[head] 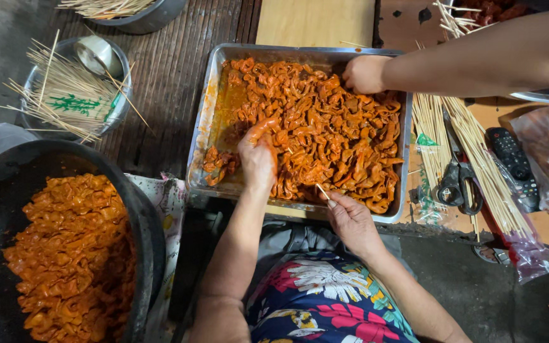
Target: The person skewers pieces of marinated meat onto wooden sticks by hand and places the finished skewers into a metal bowl.
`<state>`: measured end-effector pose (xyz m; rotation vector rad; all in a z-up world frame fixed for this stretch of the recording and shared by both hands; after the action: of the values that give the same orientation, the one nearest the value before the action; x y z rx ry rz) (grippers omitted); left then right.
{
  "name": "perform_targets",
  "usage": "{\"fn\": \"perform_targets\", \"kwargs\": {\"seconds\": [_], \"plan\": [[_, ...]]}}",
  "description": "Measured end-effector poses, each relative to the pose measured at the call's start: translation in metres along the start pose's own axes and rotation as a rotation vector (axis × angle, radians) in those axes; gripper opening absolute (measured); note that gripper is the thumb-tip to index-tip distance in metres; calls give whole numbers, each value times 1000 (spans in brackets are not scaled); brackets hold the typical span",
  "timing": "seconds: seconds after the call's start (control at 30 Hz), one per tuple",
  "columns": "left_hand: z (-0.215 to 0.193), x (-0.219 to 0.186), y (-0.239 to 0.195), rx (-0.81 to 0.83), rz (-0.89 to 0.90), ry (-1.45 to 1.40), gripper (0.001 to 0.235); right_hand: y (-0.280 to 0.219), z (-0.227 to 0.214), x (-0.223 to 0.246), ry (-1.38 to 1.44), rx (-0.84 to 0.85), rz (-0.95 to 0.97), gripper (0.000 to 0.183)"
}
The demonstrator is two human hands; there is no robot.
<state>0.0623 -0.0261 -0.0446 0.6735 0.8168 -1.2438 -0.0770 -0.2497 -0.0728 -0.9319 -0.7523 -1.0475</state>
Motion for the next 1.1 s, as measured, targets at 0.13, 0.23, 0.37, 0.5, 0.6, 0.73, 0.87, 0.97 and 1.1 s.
{"fn": "perform_targets", "kwargs": {"seconds": [0.13,0.23,0.37,0.5,0.6,0.73,0.87,0.97,1.1], "plan": [[11,-22,-5,45,409,644,37,-1,-6,-4,-5,-28,8,23],[16,-32,-9,50,219,456,40,-3,-8,-6,-24,-50,49,23],[30,-55,-18,71,372,770,31,-5,-6,-5,-83,-31,10,21],[30,-51,-17,80,360,695,36,-6,-5,1,-151,-2,10,23],[29,-50,-15,12,377,754,29,-7,-4,8,-203,-6,24,23],[34,-65,-25,-17,491,1054,25,-9,-1,18,-279,-4,19,24],[46,-77,-35,84,682,1155,37,-10,1,19,-302,0,39,25],[46,-77,-33,141,677,1205,39,-7,1,14,-261,-9,35,25],[33,-73,-23,201,569,1255,37,2,1,4,-221,-12,38,25]]}}
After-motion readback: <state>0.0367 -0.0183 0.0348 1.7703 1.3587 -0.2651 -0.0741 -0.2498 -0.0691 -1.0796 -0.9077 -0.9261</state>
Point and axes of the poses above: each hand's wrist, its own y-axis towards the middle knuckle, its own z-axis out of the palm, x = y × z, the point moved 5 cm from there along y, towards the middle knuckle, and after that the axes turned 6 degrees about y, right-handed, at the moved point
